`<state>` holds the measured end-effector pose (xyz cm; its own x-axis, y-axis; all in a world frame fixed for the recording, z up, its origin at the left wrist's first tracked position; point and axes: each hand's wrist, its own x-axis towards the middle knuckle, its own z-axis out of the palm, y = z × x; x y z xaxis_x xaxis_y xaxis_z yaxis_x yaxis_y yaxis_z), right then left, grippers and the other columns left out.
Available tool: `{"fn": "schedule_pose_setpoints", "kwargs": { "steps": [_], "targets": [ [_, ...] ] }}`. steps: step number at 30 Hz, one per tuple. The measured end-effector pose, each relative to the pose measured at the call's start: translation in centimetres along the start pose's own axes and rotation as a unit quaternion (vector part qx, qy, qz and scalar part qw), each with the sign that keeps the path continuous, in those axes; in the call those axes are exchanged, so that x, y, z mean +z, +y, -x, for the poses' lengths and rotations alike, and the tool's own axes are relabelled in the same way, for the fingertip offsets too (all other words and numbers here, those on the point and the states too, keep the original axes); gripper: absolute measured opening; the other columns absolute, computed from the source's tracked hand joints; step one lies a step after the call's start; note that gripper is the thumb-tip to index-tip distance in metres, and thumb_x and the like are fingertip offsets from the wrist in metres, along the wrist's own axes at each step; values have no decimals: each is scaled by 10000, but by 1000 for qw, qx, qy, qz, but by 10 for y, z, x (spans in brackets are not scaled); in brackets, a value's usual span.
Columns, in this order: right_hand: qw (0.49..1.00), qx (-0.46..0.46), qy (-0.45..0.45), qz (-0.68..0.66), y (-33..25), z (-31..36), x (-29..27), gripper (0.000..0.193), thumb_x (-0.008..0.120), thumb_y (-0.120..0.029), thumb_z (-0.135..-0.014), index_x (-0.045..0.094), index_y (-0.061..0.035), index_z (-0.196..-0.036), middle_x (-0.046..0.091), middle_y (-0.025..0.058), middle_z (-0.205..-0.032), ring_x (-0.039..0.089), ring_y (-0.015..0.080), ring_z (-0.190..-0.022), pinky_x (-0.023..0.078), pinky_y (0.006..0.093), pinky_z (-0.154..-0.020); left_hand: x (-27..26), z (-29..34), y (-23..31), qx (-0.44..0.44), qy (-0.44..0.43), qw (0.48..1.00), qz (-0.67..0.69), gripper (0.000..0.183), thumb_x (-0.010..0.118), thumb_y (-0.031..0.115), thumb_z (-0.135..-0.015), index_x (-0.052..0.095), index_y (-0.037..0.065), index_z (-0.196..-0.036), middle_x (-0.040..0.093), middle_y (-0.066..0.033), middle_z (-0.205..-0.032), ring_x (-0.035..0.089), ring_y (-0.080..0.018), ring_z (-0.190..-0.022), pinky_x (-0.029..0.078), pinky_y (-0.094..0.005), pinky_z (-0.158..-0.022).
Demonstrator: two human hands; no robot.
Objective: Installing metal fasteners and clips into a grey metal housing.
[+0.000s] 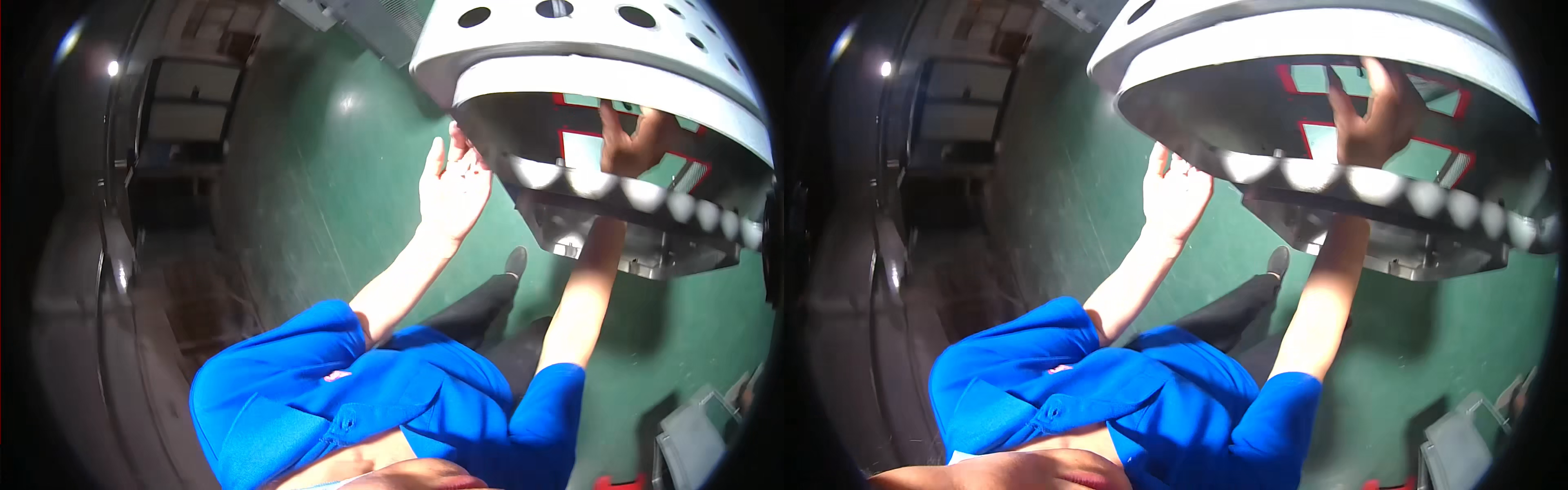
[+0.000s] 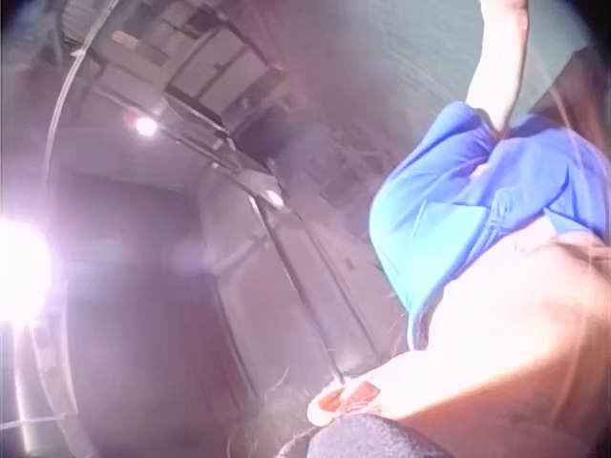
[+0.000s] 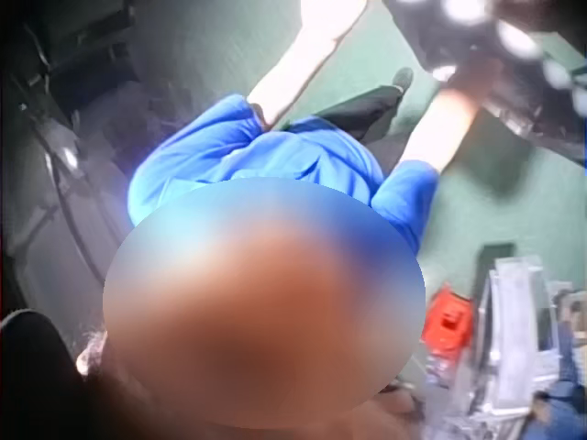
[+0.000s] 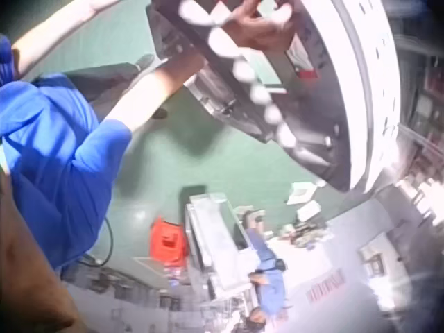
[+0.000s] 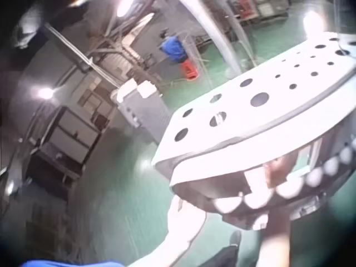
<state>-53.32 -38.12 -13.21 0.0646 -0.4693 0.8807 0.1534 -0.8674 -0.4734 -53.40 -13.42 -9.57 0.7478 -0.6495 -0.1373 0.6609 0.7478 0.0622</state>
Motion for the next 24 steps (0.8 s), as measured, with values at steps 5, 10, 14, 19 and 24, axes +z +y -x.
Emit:
{"fn": "schedule_pose_setpoints", "kwargs": {
  "steps": [5,10,14,19,24],
  "targets": [
    [944,274,10,-182,-66,59,-53,385,689,-175,-790,548,-14,-1110,577,121,-1079,540,259,-988,428,376,-863,38,48,1,85,78,987,109,296,464,246,-932,590,28,-1088,595,-119,-1062,550,-242,-1015,438,-354,-939],
    [962,222,-159,-25,-157,114,-148,193,675,-86,-779,612,33,-917,628,130,-833,605,262,-733,496,351,-666,63,65,1,62,-1,987,150,391,426,352,-940,555,36,-1132,569,-123,-1112,520,-265,-1069,409,-386,-976],
    [925,65,-295,-231,-272,16,-123,176,698,36,-717,640,52,-883,618,123,-711,599,232,-650,495,301,-588,74,95,23,106,19,988,112,452,408,412,-932,547,40,-1146,566,-119,-1106,507,-263,-1088,398,-378,-990],
    [872,49,-484,-57,-272,-1,-82,224,703,-135,-748,630,-82,-954,618,65,-921,625,223,-778,515,311,-623,50,83,3,125,-19,990,58,456,425,382,-928,513,22,-1194,540,-159,-1168,448,-277,-1164,341,-421,-1044],
    [846,12,-532,10,-259,-3,-76,173,682,-190,-734,596,-103,-857,602,38,-920,615,213,-804,513,326,-619,42,76,-2,117,-10,989,85,364,445,275,-921,536,21,-1165,562,-140,-1149,463,-268,-1163,322,-398,-1059]
  ]
}}
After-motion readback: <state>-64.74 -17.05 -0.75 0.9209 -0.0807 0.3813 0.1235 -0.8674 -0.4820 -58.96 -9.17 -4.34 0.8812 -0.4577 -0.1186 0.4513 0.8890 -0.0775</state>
